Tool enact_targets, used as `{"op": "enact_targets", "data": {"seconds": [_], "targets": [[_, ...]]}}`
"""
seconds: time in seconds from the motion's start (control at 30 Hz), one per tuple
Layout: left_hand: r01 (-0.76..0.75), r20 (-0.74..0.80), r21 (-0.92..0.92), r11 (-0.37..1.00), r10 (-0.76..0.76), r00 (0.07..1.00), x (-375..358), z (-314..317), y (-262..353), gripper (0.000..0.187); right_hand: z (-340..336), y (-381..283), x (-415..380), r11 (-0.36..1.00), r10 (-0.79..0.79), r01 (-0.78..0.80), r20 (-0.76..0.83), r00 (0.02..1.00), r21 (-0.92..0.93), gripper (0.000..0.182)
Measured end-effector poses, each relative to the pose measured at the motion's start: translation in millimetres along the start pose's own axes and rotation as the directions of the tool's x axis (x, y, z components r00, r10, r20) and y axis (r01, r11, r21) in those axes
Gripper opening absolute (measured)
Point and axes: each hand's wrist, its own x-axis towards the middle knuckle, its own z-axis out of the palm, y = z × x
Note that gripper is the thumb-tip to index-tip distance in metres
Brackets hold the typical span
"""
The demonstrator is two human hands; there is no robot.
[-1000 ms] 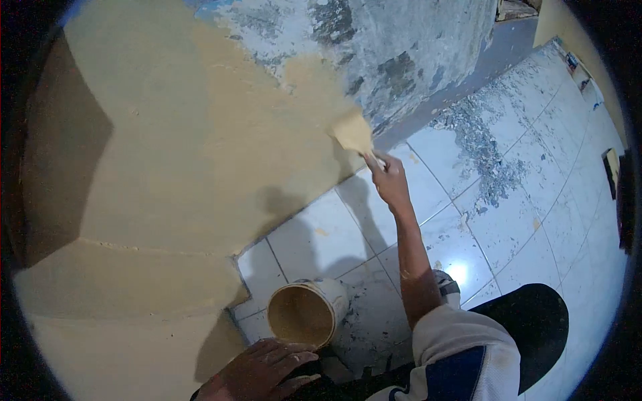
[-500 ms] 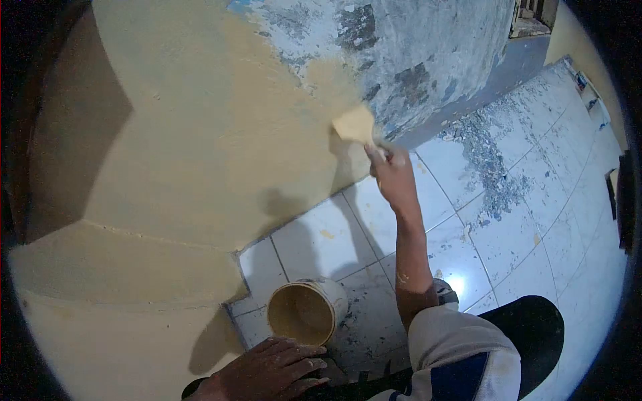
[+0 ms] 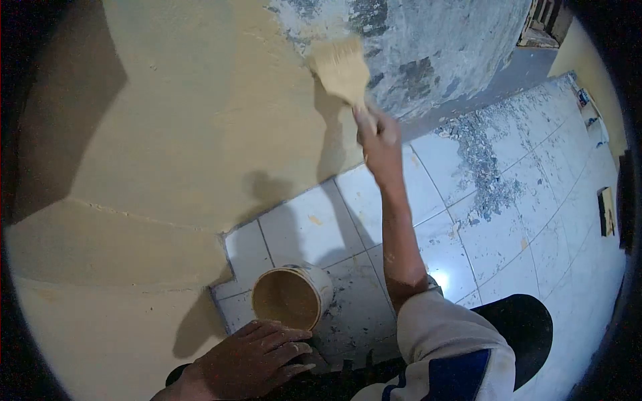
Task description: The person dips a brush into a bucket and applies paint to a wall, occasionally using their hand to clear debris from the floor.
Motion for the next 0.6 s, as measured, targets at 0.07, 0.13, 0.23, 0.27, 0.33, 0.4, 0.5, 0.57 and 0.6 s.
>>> {"op": "enact_targets", "data": {"seconds": [0.07,0.13,0.23,0.27,0.33,0.4,0.5,0.57,0.6], "targets": [[0.012,0.006,-0.002,1.0,-0.012,1.0,-0.6,-2.2,2.4,0.036,12.4,70.5,-34.2,0.992,0.114,-0.112,0.029,0.993,-0.059,0.037],[0.011,0.013,-0.012,1.0,-0.011,1.0,1.0,-3.3,3.2,0.035,14.9,127.2,-65.0,0.956,0.285,-0.278,0.059,0.957,-0.098,0.038],[-0.019,-0.006,-0.03,0.999,0.019,1.0,3.0,1.4,4.0,0.033,7.9,179.5,-99.3,0.887,0.449,-0.432,0.086,0.889,-0.164,0.037],[-0.032,-0.03,-0.019,0.999,0.031,0.999,0.4,4.5,4.0,0.033,10.2,201.8,-109.8,0.91,0.365,-0.341,0.064,0.929,-0.233,0.035],[-0.023,-0.029,0.005,1.0,0.023,0.999,-2.7,4.2,7.7,0.033,14.7,201.9,-113.7,0.933,0.281,-0.253,0.08,0.956,-0.257,0.032],[0.002,0.008,0.031,1.0,-0.002,1.0,1.1,0.4,14.0,0.034,9.1,157.4,-95.9,0.952,0.275,-0.25,0.136,0.952,-0.176,0.031],[-0.018,-0.033,0.03,0.999,0.019,0.999,-1.1,0.8,14.1,0.035,16.6,92.6,-66.5,0.983,0.165,-0.156,0.09,0.982,-0.1,0.032],[-0.027,-0.04,0.041,0.999,0.029,0.999,-3.4,2.5,13.3,0.035,5.7,26.5,-43.0,0.989,0.14,-0.133,0.142,0.98,-0.057,0.035],[-0.033,-0.046,0.043,0.999,0.035,0.998,-4.2,4.0,13.1,0.035,-1.7,-2.9,-32.4,0.99,0.137,-0.131,0.188,0.973,-0.041,0.038]]}}
